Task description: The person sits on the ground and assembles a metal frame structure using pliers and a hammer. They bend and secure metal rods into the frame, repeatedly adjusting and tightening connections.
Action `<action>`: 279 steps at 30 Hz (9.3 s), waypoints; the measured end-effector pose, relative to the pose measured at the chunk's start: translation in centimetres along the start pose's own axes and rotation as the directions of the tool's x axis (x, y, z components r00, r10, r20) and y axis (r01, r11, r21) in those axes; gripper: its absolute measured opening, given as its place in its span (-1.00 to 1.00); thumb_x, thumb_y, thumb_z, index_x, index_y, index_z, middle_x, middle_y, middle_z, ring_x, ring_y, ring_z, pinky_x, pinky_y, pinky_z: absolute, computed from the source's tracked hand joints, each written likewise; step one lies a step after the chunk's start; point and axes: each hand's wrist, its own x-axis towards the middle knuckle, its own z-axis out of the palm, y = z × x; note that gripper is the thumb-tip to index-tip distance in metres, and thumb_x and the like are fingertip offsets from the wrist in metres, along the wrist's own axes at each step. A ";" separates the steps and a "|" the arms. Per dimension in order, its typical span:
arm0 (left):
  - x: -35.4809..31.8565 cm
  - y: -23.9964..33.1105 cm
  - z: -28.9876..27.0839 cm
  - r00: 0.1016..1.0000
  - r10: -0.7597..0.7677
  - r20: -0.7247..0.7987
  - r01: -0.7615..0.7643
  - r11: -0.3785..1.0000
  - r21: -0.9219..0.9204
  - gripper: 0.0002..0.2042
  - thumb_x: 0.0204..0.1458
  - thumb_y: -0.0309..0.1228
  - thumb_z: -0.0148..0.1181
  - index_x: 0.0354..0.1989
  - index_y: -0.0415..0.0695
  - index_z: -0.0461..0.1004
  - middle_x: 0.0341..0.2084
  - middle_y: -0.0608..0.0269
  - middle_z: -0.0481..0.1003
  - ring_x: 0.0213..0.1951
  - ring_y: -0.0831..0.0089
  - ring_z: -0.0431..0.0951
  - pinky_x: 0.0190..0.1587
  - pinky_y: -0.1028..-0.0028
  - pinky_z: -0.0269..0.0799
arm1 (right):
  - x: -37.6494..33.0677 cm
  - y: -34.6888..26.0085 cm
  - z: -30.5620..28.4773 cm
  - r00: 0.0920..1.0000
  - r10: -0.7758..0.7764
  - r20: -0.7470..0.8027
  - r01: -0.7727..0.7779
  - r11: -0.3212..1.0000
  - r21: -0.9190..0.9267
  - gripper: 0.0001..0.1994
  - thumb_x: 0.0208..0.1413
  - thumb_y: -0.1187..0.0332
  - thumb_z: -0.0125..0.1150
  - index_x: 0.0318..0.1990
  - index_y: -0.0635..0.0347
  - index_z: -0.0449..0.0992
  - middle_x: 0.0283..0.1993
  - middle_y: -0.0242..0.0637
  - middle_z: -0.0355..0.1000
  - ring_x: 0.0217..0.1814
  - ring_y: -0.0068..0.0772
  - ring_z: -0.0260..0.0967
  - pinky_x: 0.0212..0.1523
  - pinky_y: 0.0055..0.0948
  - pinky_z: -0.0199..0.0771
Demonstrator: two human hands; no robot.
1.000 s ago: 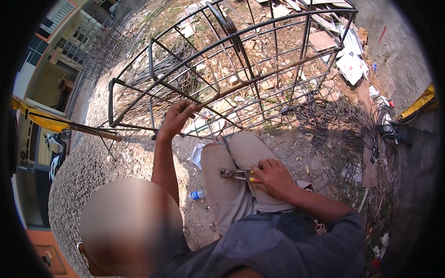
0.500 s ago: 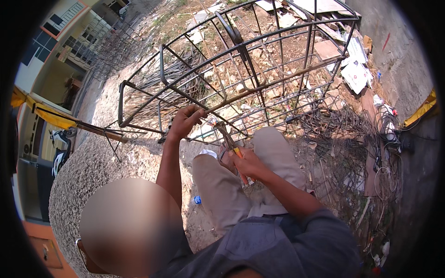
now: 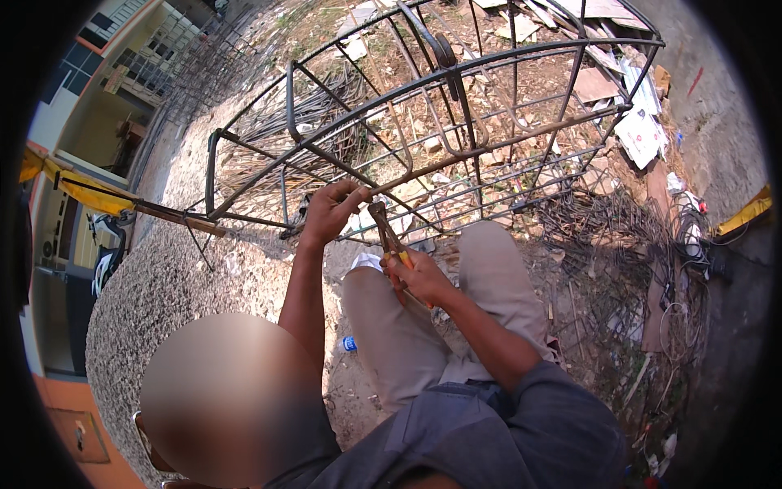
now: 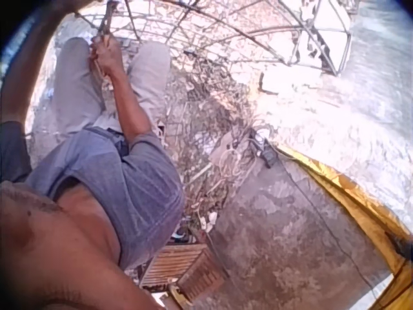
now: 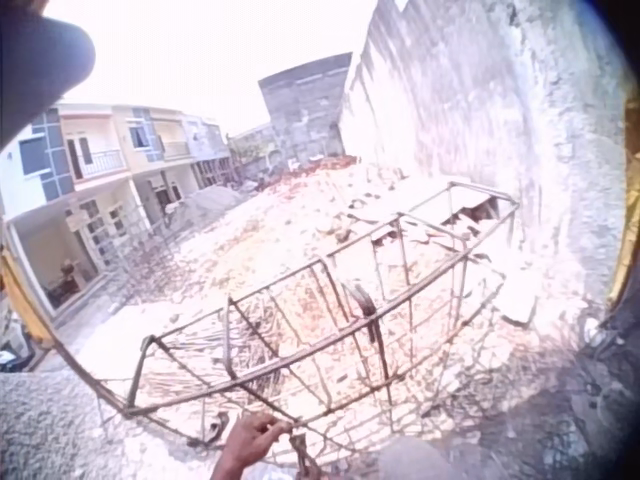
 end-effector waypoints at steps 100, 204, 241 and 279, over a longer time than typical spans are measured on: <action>-0.3 0.7 -0.4 0.999 0.005 -0.041 -0.011 0.992 -0.125 -0.70 0.10 -0.12 0.29 -0.30 -0.14 0.69 -0.52 0.19 0.62 -0.47 0.45 0.57 -0.38 0.42 0.39 | -0.5 2.6 1.2 0.996 0.055 0.065 -0.065 0.985 0.162 -0.42 0.12 0.13 0.41 0.20 0.21 0.36 -0.30 -0.35 0.42 -0.48 -0.49 0.44 -0.50 -0.46 0.48; 3.7 15.4 10.0 0.888 0.342 -0.309 -0.207 0.895 0.395 -0.53 0.09 -0.15 0.34 0.08 -0.18 0.47 -0.05 0.00 0.51 0.00 0.08 0.53 0.05 0.23 0.46 | -4.3 8.1 -5.3 0.934 0.062 -0.353 -0.031 0.995 0.092 -0.80 0.32 0.28 0.10 -0.16 0.26 0.45 -0.46 -0.31 0.44 -0.57 -0.49 0.39 -0.52 -0.43 0.46; 7.7 15.4 13.5 0.975 0.194 -0.105 -0.119 0.864 0.489 -0.44 0.24 0.21 -0.09 0.00 -0.08 0.45 0.18 0.13 0.37 -0.11 0.09 0.62 -0.21 0.14 0.56 | -1.3 15.9 -6.4 0.845 0.279 -0.457 -0.271 0.959 0.084 -0.81 0.30 0.29 0.05 -0.20 0.25 0.42 -0.48 -0.27 0.44 -0.58 -0.42 0.43 -0.76 -0.36 0.39; 13.8 13.8 10.9 0.977 0.173 -0.127 -0.128 0.946 0.298 -0.50 -0.01 0.15 0.32 -0.05 0.05 0.54 -0.29 0.26 0.63 -0.16 0.23 0.62 -0.08 0.23 0.48 | -1.9 12.7 -5.7 0.836 0.284 -0.470 -0.456 0.835 -0.307 -0.74 0.26 0.22 0.07 -0.14 0.27 0.39 -0.60 -0.21 0.39 -0.81 -0.23 0.34 -0.77 -0.20 0.36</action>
